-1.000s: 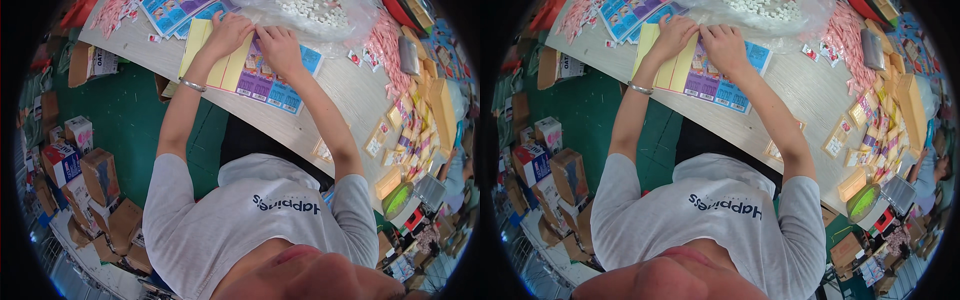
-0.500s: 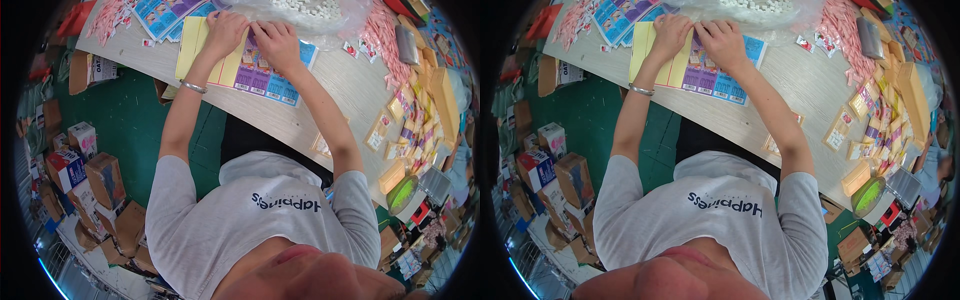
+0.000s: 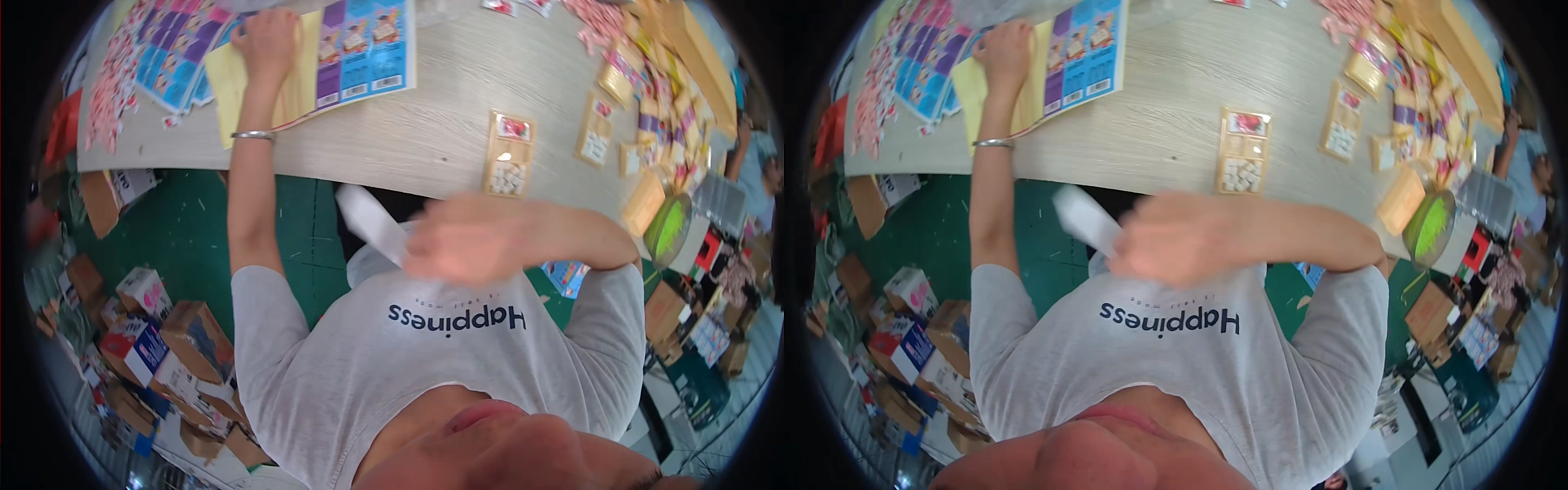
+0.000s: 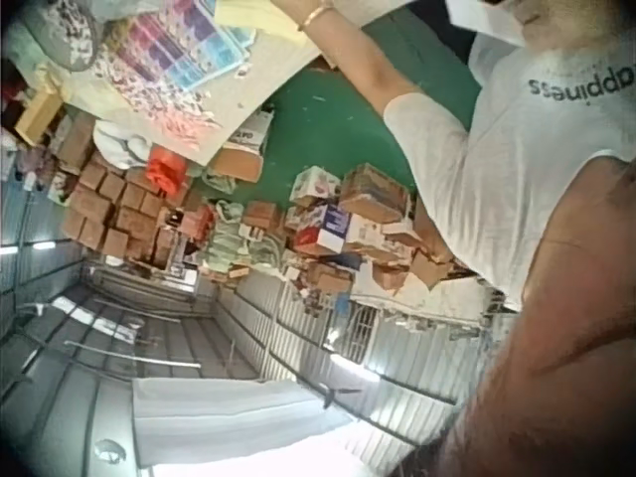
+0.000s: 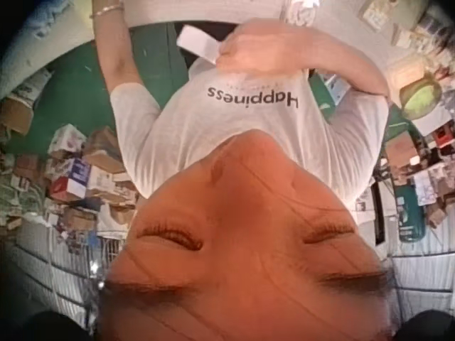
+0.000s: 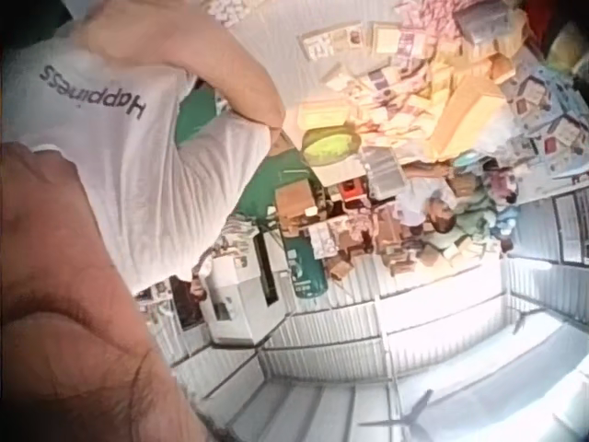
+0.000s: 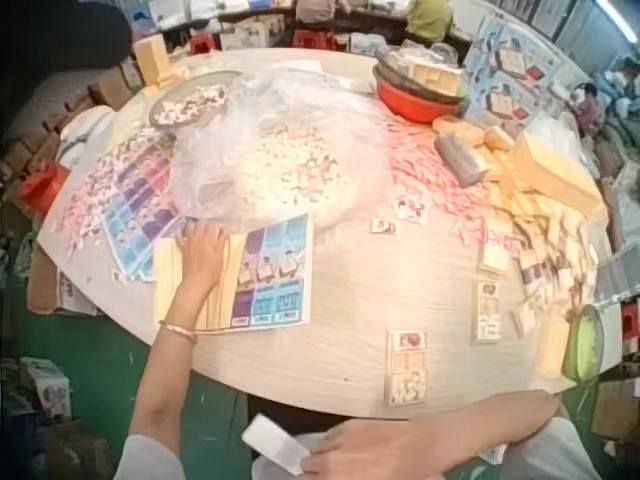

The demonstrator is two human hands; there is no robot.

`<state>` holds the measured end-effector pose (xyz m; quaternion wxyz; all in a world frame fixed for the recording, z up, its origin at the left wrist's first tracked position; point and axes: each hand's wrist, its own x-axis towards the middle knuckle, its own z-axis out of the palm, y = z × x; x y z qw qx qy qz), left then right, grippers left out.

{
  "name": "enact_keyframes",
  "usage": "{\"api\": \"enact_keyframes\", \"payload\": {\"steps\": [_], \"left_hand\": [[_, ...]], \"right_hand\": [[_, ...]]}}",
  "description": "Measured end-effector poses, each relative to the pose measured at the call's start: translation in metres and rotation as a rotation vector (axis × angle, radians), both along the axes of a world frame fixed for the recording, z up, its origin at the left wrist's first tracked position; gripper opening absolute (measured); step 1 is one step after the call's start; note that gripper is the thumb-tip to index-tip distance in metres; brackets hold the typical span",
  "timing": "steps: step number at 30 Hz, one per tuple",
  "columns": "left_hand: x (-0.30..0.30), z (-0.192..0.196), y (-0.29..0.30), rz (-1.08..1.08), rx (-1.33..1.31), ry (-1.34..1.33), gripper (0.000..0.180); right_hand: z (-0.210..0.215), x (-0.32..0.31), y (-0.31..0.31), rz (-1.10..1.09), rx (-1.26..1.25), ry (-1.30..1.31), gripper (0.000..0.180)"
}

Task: Manually packing small white items into trays and applying labels to the packaging.

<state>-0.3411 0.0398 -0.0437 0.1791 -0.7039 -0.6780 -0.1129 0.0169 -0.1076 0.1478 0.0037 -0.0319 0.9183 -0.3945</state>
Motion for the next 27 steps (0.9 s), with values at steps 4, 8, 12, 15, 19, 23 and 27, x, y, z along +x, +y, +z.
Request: {"api": "enact_keyframes", "payload": {"steps": [4,8,12,15,19,23,27], "left_hand": [[0.119,0.087,-0.026,-0.240,0.047,-0.634,0.022],[0.232,0.157,-0.135,-0.874,-0.857,-1.338,0.027],[0.271,0.107,-0.158,-0.354,-0.998,-1.523,0.017],[0.280,0.088,-0.149,-0.223,-1.037,-1.467,0.019],[0.294,0.075,-0.143,-0.113,-0.901,-1.232,0.025],[0.301,0.070,-0.142,-0.034,-0.876,-1.155,0.031],[0.305,0.063,-0.140,-0.092,-0.778,-1.102,0.035]], "right_hand": [[0.024,0.098,-0.003,-0.772,-0.521,0.063,0.016],[-0.025,0.149,-0.019,-1.367,-0.862,0.199,0.019],[-0.078,0.174,-0.027,-1.576,-0.900,0.255,0.019],[-0.107,0.177,-0.027,-1.722,-0.888,0.250,0.021],[-0.132,0.177,-0.025,-1.787,-0.769,0.308,0.022],[-0.143,0.180,-0.024,-1.802,-0.678,0.265,0.023],[-0.143,0.181,-0.022,-1.826,-0.641,0.213,0.023]]}}
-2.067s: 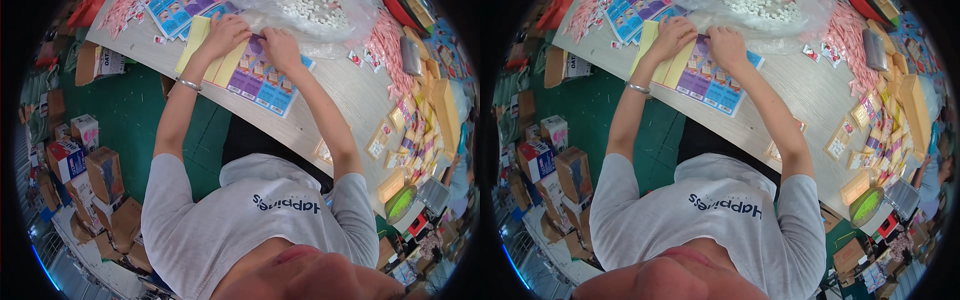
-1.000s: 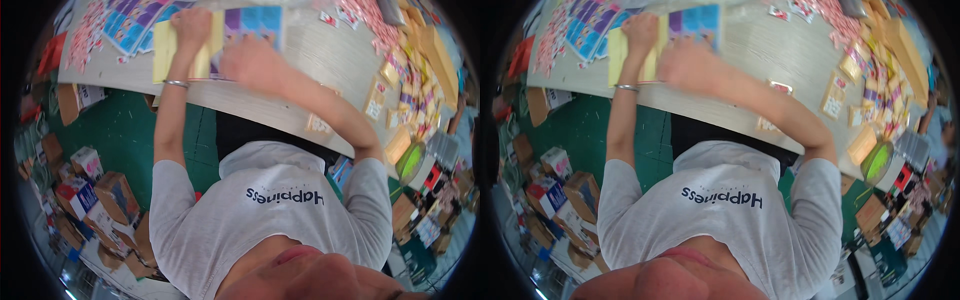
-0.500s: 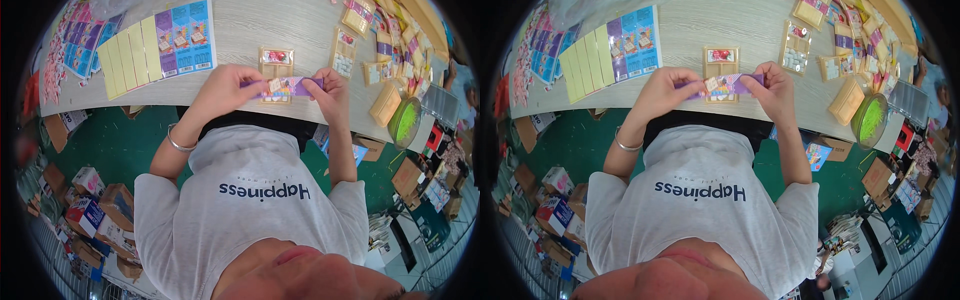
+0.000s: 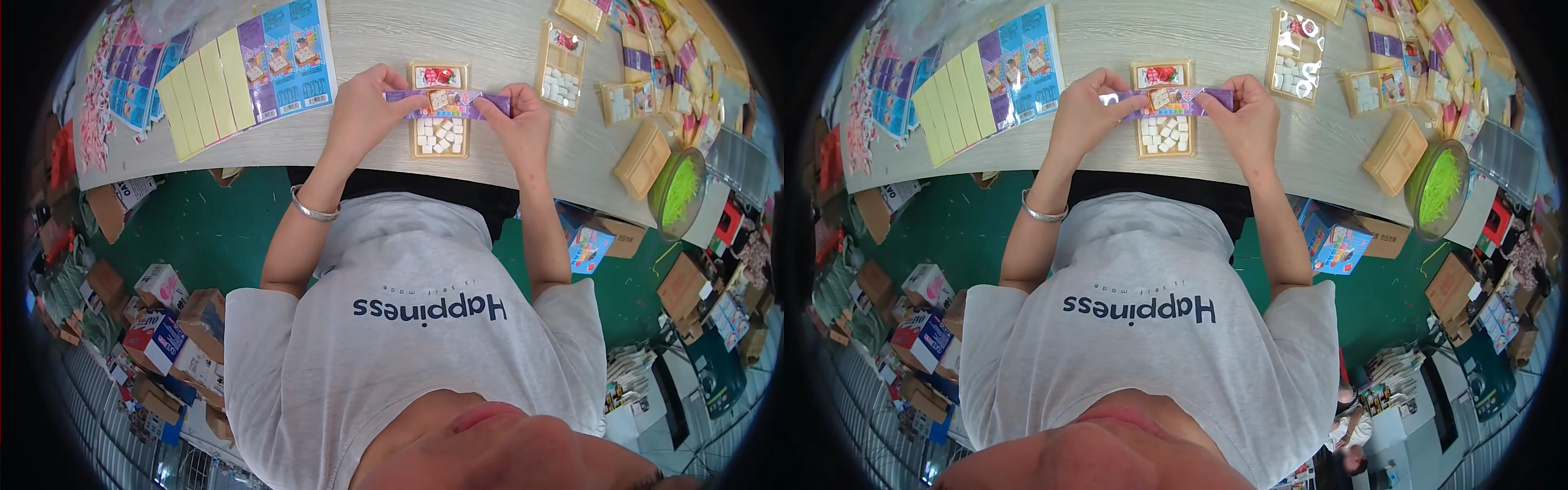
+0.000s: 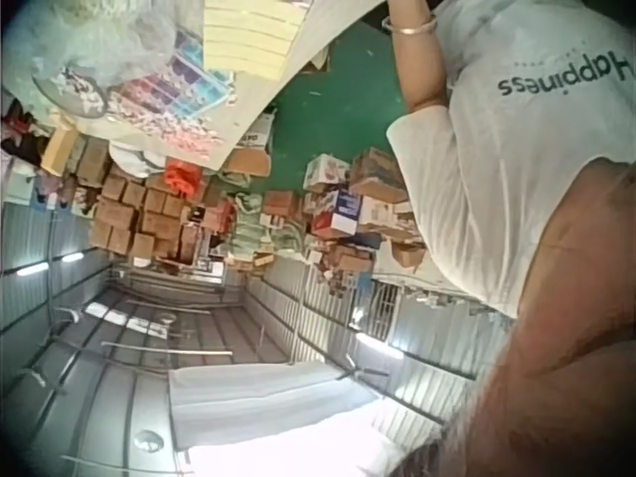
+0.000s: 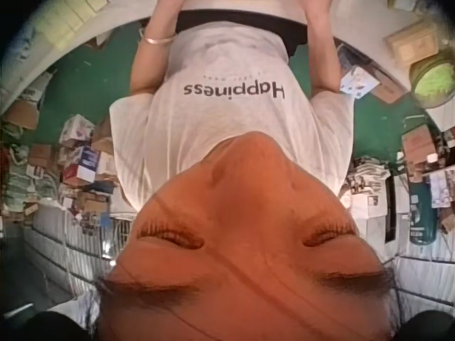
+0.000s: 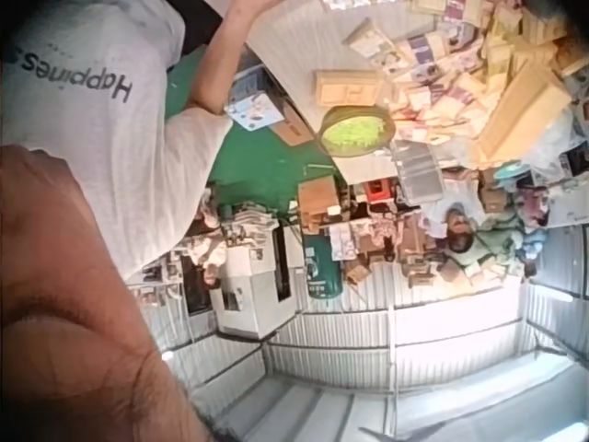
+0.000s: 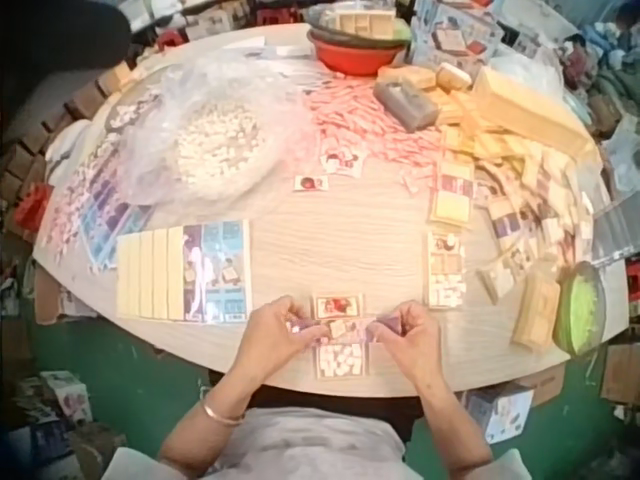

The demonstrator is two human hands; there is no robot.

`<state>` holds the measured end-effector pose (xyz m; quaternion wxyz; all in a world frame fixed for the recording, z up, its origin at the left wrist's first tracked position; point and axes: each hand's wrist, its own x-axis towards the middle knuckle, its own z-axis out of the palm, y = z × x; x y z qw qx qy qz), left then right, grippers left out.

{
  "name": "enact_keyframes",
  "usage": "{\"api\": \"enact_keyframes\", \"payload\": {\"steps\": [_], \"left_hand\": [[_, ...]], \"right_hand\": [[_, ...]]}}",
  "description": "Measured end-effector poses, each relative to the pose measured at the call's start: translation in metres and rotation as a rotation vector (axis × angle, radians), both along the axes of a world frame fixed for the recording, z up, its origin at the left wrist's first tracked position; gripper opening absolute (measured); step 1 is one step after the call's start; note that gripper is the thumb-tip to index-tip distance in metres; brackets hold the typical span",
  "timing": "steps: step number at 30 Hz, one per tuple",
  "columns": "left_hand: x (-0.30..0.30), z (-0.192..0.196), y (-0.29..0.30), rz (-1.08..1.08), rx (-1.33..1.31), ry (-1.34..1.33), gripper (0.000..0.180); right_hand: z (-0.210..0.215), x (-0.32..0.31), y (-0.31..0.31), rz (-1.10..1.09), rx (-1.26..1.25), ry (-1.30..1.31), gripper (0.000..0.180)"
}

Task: Manually packing small white items into trays and applying labels to the packaging.

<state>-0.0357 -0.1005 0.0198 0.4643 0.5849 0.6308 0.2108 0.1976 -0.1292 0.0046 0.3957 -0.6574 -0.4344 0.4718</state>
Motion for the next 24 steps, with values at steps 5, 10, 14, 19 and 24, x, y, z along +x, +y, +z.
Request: {"api": "enact_keyframes", "payload": {"steps": [5,10,14,19,24], "left_hand": [[0.005,0.001,-0.002,-0.014,0.048,0.232,0.039],[-0.009,0.014,-0.036,-0.074,0.010,0.387,0.039],[-0.041,0.016,-0.101,0.126,-0.178,0.215,0.038],[-0.052,-0.015,-0.144,0.487,-0.540,-0.340,0.031],[-0.042,-0.025,-0.142,0.655,-0.619,-0.674,0.028]], "right_hand": [[0.010,-0.009,0.000,0.047,0.031,-0.353,0.028],[0.016,-0.024,-0.022,0.200,0.058,-0.494,0.038],[0.015,-0.051,-0.056,0.324,0.102,-0.455,0.039],[0.018,-0.063,-0.056,0.335,0.099,-0.427,0.039],[0.016,-0.067,-0.056,0.357,0.190,-0.472,0.037]]}}
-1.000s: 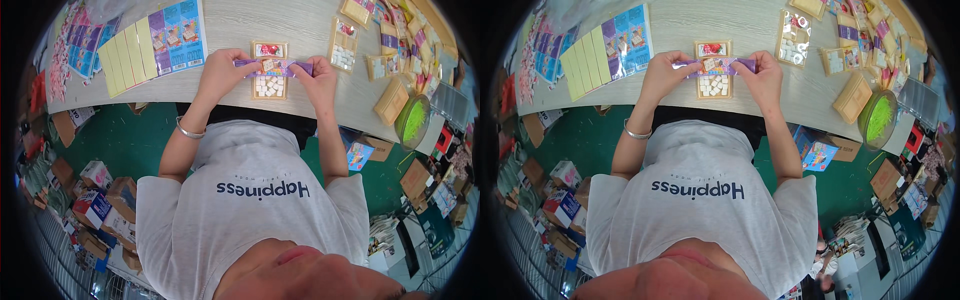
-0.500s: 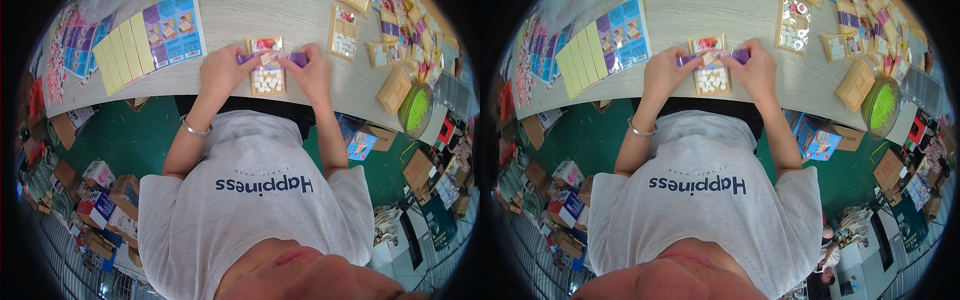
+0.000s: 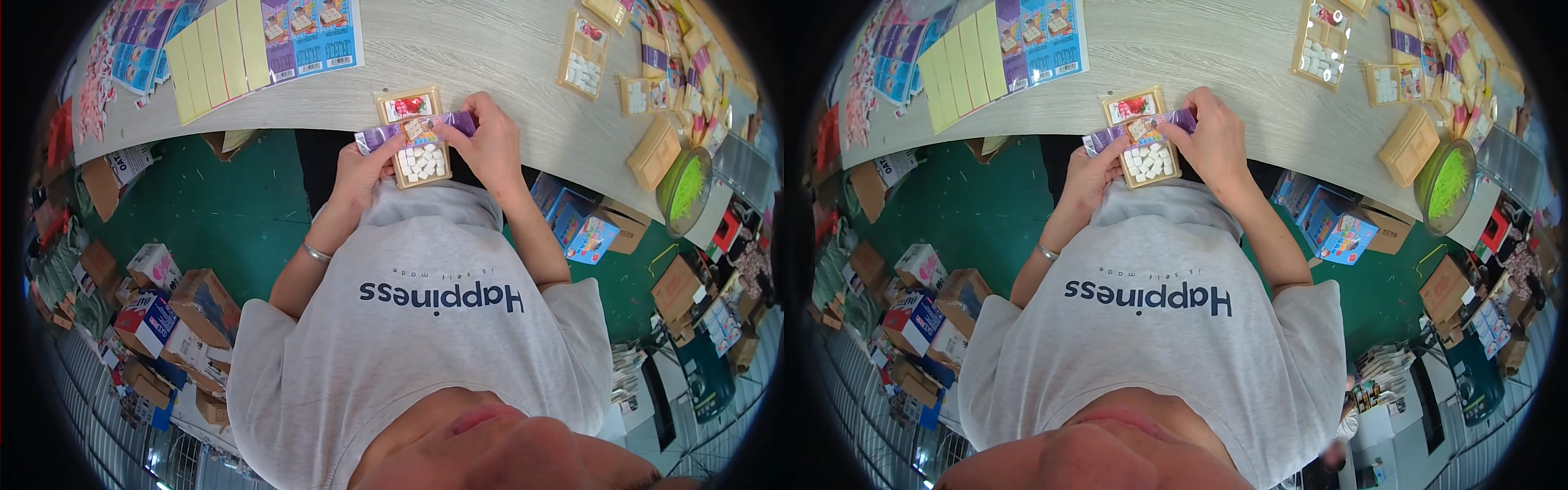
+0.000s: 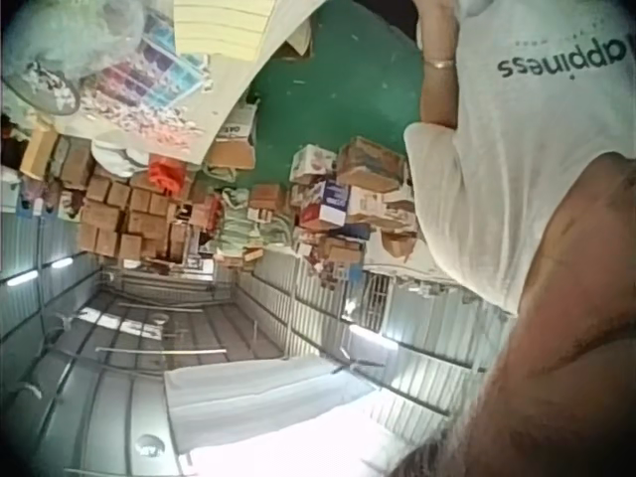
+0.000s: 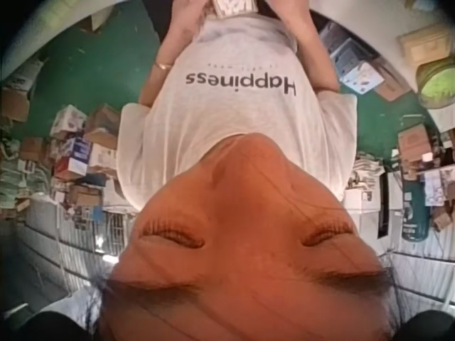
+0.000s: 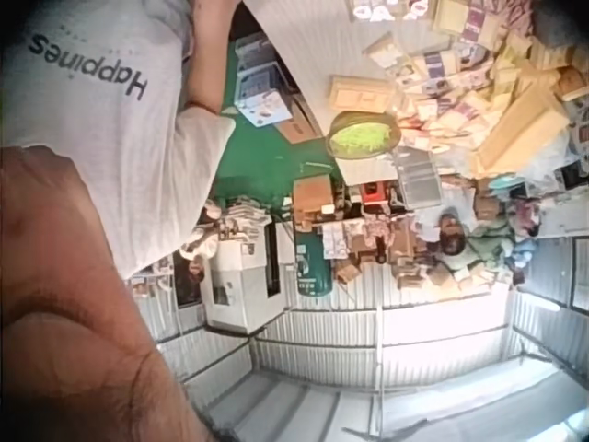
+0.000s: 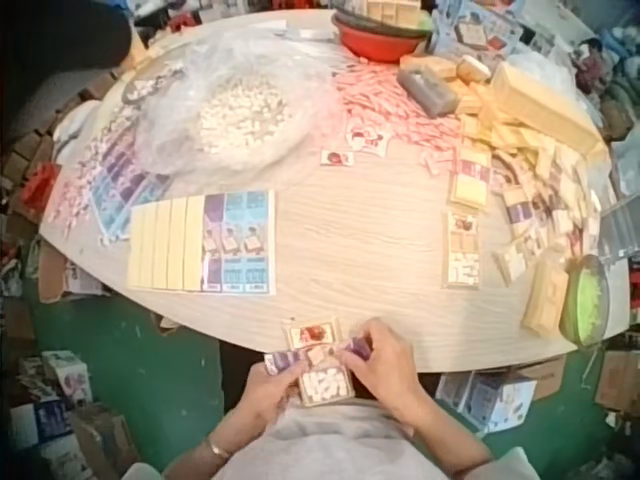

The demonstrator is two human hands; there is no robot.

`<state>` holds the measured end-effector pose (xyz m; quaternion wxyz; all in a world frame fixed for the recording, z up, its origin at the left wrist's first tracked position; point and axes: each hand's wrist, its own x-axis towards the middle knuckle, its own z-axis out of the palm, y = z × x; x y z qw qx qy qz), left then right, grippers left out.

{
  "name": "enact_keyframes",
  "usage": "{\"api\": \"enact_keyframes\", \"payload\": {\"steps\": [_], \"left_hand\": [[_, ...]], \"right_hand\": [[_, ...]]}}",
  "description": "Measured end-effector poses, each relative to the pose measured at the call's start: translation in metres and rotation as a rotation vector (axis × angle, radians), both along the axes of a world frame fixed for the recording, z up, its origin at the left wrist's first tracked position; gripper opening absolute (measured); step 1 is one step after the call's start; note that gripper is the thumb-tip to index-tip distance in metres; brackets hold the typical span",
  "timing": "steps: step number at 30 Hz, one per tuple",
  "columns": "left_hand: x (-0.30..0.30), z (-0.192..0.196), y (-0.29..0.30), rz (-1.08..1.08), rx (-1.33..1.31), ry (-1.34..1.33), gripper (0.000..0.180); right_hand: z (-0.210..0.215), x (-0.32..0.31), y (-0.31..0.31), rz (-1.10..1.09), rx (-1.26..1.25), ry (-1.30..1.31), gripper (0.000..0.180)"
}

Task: Manually packing small white items into trays and applying labels to the packaging.

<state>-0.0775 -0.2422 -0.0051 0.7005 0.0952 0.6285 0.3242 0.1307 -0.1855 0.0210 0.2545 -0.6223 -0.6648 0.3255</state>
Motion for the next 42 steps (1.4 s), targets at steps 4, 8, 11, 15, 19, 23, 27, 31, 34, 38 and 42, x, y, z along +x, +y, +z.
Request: {"api": "enact_keyframes", "payload": {"steps": [4,8,11,15,19,23,27,31,34,38,42], "left_hand": [[-0.003,0.008,-0.002,-0.012,0.113,-0.089,0.028],[0.001,0.022,-0.001,0.077,0.355,-0.517,0.036],[0.010,0.024,0.013,0.056,0.346,-0.720,0.038],[0.018,0.036,0.030,-0.004,0.396,-0.717,0.032],[0.021,0.062,0.053,-0.069,0.483,-0.241,0.022],[0.003,0.071,0.074,-0.381,0.658,-0.215,0.026],[0.020,0.060,0.083,-0.371,0.786,-0.733,0.096],[0.032,0.065,0.097,-0.606,0.739,-0.687,0.126],[0.031,0.061,0.103,-0.724,0.907,-0.623,0.126],[-0.015,0.068,0.104,-0.486,1.197,-0.075,0.106],[-0.023,0.112,0.078,-0.558,1.682,0.511,0.039]], "right_hand": [[-0.001,0.012,0.003,0.036,-0.136,0.108,0.029],[0.009,0.019,0.010,-0.034,-0.621,1.043,0.014],[0.012,0.011,0.010,0.107,-0.695,1.336,0.017],[0.034,0.002,0.004,-0.017,-0.500,1.431,0.028],[0.051,0.030,0.004,-0.113,-0.598,1.281,0.028],[0.058,0.030,0.001,0.075,-0.376,1.083,0.029],[0.051,0.019,0.005,0.228,-0.542,1.402,0.031],[0.049,0.005,0.004,0.339,-0.567,1.449,0.026],[0.069,0.003,-0.002,0.413,-0.360,1.161,0.026],[0.084,0.012,0.005,0.479,0.405,0.609,0.029],[0.083,0.018,0.013,0.466,0.677,0.396,0.026]]}}
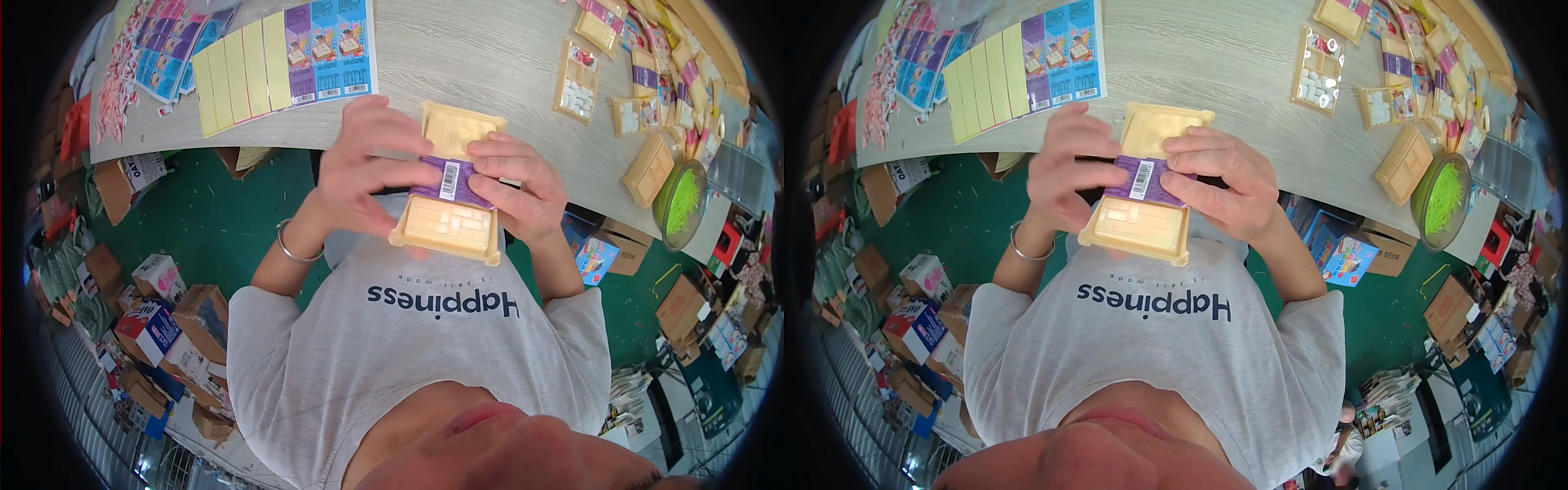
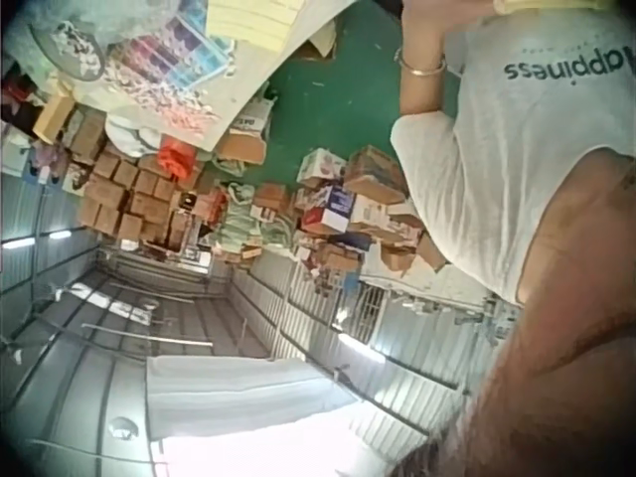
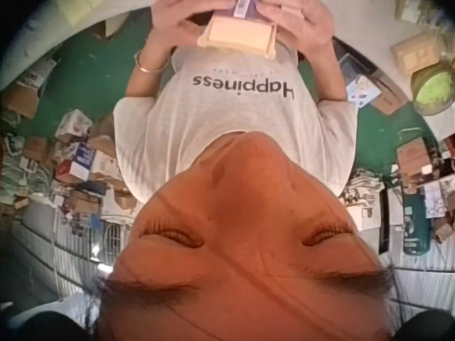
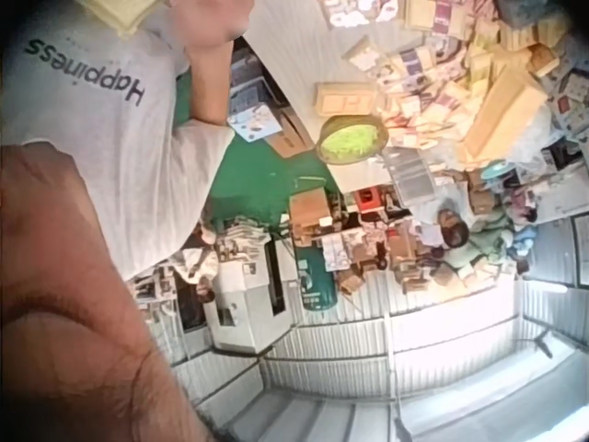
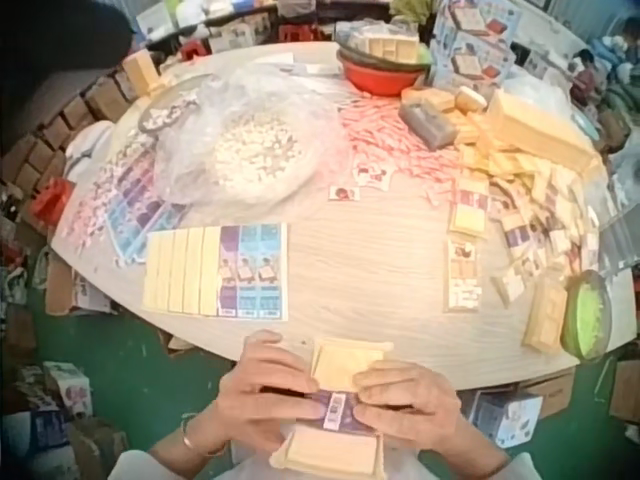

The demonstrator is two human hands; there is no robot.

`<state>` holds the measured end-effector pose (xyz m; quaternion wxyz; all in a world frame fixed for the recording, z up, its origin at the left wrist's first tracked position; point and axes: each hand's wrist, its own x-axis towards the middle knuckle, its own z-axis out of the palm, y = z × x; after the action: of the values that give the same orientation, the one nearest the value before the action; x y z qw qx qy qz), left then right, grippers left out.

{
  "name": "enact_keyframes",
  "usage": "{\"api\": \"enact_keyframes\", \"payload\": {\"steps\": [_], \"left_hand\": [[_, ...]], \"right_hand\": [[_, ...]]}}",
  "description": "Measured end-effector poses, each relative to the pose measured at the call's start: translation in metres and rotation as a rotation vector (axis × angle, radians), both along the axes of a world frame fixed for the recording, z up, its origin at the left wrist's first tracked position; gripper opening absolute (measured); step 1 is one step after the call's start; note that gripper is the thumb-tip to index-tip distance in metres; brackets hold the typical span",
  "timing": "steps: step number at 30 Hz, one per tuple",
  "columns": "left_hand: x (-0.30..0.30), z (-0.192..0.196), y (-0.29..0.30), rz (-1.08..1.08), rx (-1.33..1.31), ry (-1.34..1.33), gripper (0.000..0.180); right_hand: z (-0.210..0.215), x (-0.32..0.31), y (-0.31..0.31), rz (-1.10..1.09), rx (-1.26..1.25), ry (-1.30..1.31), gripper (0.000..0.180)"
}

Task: Manually packing small white items into trays and applying labels to the packaging.

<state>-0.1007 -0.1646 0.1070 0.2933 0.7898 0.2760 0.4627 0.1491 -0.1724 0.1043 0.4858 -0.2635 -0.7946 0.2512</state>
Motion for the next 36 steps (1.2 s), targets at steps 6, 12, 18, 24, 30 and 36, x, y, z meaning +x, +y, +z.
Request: {"api": "enact_keyframes", "payload": {"steps": [6,12,18,24,30,36], "left_hand": [[0.034,-0.006,0.016,-0.052,0.047,0.015,0.019],[0.117,-0.035,0.147,0.026,-0.194,0.017,0.041],[0.270,-0.085,0.167,-0.022,0.077,0.710,0.080],[0.228,-0.105,0.118,-0.009,0.106,0.777,0.098],[0.122,-0.087,0.046,0.039,-0.057,0.910,0.103],[0.003,-0.057,0.065,0.496,-0.129,0.633,0.068]], "right_hand": [[0.002,0.017,0.012,0.047,0.046,-0.069,0.023],[0.032,0.203,0.107,-1.091,0.247,-0.461,0.017],[0.020,0.285,0.159,-1.251,0.222,-0.515,0.049],[-0.021,0.188,0.135,-0.772,0.088,-0.361,0.042],[-0.021,0.041,0.145,-0.252,-0.213,-0.243,0.037],[-0.064,-0.139,0.222,0.078,-0.198,-0.433,0.023]]}}
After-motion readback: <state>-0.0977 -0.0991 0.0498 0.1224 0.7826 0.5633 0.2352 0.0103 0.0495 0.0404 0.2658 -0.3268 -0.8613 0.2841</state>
